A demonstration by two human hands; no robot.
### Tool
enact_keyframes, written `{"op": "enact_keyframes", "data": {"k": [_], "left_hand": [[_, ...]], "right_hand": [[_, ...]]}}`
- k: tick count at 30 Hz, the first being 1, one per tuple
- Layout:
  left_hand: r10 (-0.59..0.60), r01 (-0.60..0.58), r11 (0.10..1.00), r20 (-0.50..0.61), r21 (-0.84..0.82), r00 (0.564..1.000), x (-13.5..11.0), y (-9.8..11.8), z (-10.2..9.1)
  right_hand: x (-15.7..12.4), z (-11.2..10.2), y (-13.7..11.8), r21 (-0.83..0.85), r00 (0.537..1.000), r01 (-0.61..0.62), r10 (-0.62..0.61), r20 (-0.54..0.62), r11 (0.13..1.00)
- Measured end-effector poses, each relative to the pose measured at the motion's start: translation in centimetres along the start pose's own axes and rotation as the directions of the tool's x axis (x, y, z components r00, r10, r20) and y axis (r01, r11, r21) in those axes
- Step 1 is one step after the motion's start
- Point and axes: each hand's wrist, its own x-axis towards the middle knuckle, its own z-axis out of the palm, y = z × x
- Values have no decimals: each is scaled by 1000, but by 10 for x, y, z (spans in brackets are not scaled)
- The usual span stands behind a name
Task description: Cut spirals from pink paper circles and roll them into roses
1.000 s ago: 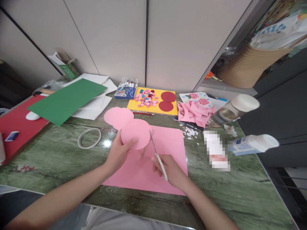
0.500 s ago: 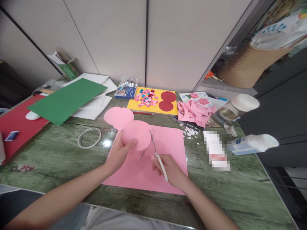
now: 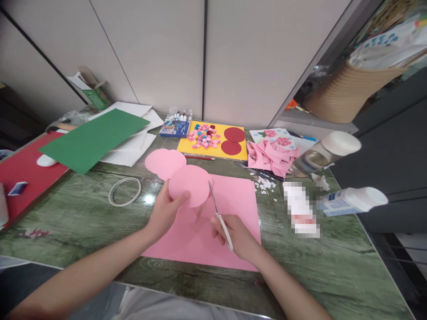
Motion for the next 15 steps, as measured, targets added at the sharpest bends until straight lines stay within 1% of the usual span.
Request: {"op": "enact_keyframes", "data": {"k": [5,9,15], "left_hand": [[-4,4,1000,-1,-10,1000,0,1,0],[19,-18,999,-5,36,1000,-1,3,0],[22,-27,998,68,64,997,0,3,0]], "right_hand": [[0,0,-1,6,1000,6,-6,2,1000],[1,0,1,15,1000,-12,12,0,1000],[1,-1,2,8,1000,-20,20,-3,1000]]}}
